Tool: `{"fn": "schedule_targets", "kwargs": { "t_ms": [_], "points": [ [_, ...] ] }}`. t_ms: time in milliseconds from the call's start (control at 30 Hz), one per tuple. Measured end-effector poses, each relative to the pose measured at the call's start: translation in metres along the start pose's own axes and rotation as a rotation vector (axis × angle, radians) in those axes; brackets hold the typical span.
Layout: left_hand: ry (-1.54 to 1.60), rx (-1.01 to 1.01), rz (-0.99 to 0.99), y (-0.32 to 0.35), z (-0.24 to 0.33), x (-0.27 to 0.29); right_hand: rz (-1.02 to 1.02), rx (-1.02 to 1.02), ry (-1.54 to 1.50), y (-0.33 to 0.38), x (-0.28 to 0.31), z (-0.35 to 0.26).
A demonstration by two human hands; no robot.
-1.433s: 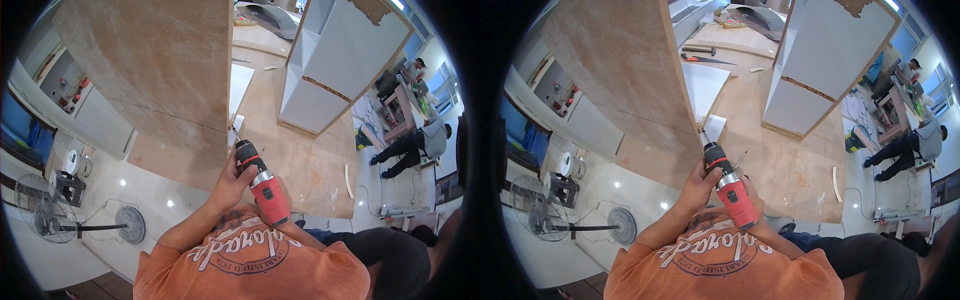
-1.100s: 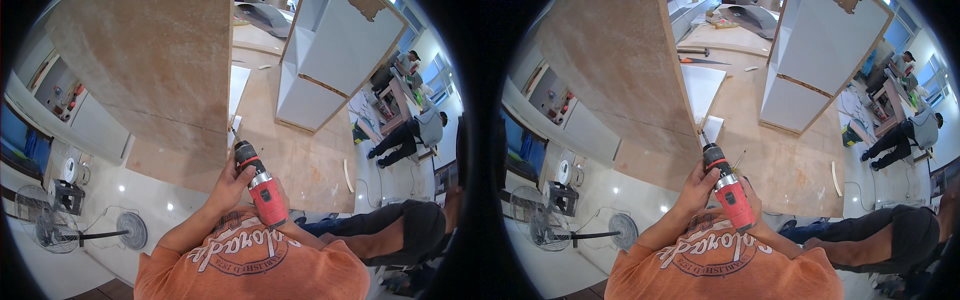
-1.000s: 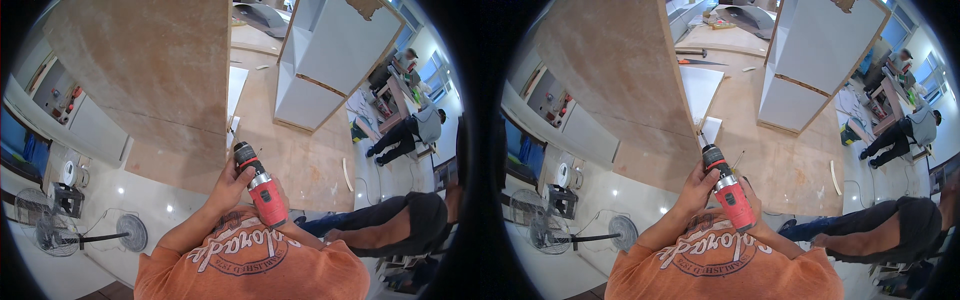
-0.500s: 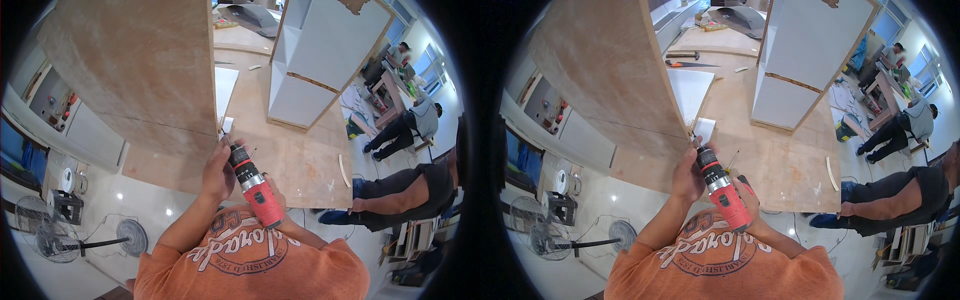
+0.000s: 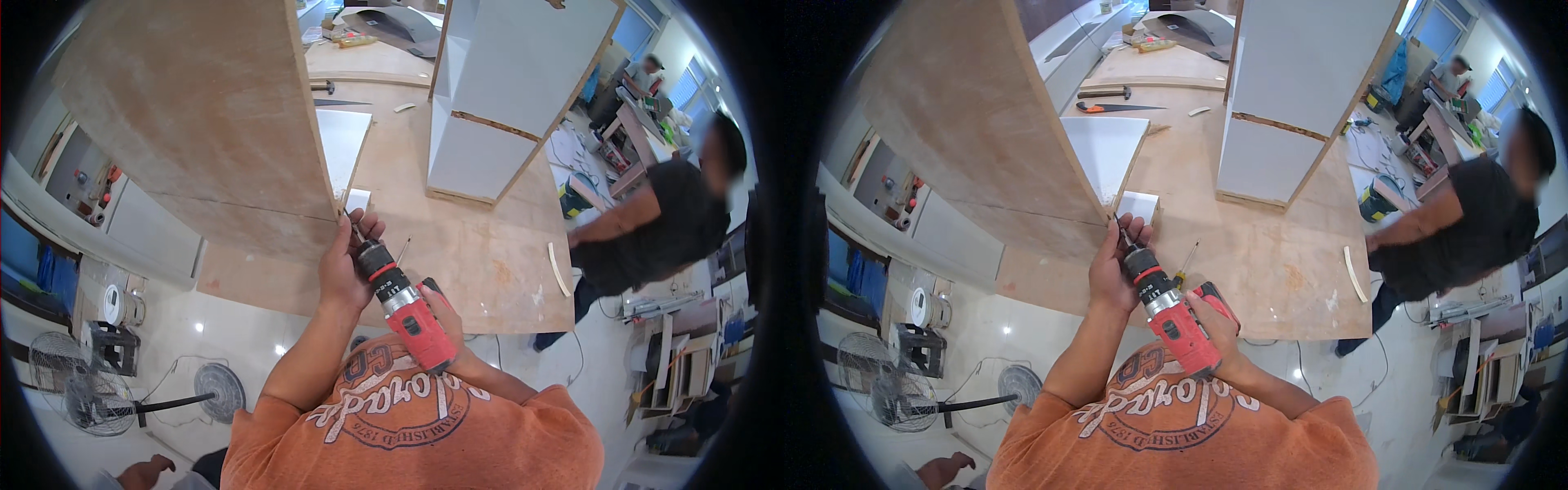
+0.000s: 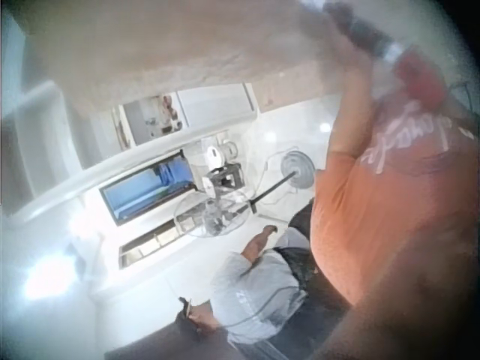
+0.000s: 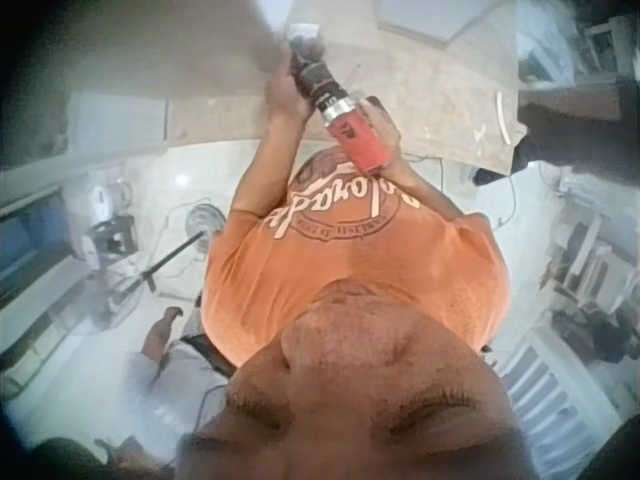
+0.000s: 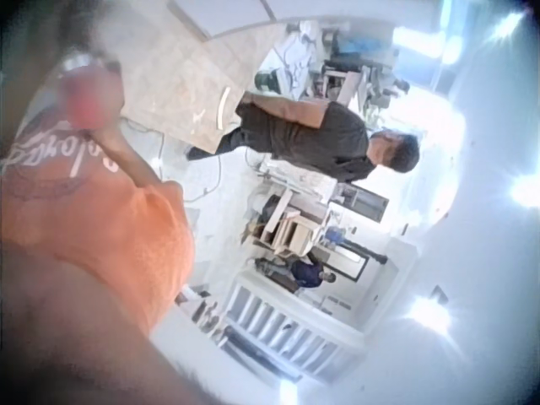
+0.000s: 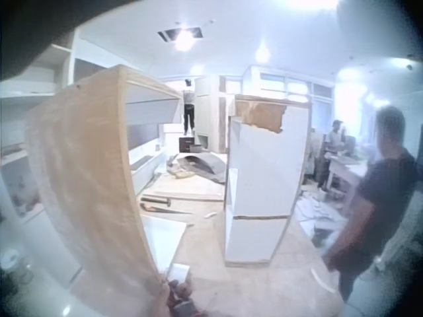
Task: The person assembles a white cabinet using a cordless drill and a screwdriver. They align wooden panels, drive screws into pre-drilled holes, and fit a shelf into the cabinet frame. The person also positions a wooden back panel and adjusts the cabinet's orientation on the workbench.
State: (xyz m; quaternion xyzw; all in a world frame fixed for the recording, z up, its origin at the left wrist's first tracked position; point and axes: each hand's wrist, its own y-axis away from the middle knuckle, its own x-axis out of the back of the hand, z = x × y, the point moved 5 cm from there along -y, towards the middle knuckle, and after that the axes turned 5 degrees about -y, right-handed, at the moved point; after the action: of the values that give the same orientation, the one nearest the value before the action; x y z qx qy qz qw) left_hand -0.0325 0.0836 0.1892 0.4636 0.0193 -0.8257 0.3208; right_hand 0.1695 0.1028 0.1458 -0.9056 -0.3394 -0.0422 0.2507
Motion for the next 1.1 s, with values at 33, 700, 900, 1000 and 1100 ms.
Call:
{"fn": "schedule_targets", "kwargs": {
  "t_ms": [33, 700, 900, 1000, 1100],
  "points": [
    [0.003, 0.001, -0.003, 0.000, 0.000, 0.001, 0.021, 0.137, 0.064, -0.009, 0.003, -0.016],
    [-0.071, -0.171, 0.008, -0.024, -0.006, 0.010, -0.122, 0.215, -0.086, 0.001, 0.051, -0.011],
    [-0.029, -0.137, 0.055, -0.014, -0.009, -0.003, -0.062, 0.208, -0.078, 0.007, 0.069, -0.002],
    [-0.052, -0.123, 0.048, -0.002, -0.006, -0.005, -0.015, 0.151, -0.110, 0.004, 0.074, -0.011],
    [-0.029, -0.137, 0.011, -0.005, 0.000, 0.006, -0.015, 0.109, -0.121, 0.003, 0.080, -0.016]
  ]
}}
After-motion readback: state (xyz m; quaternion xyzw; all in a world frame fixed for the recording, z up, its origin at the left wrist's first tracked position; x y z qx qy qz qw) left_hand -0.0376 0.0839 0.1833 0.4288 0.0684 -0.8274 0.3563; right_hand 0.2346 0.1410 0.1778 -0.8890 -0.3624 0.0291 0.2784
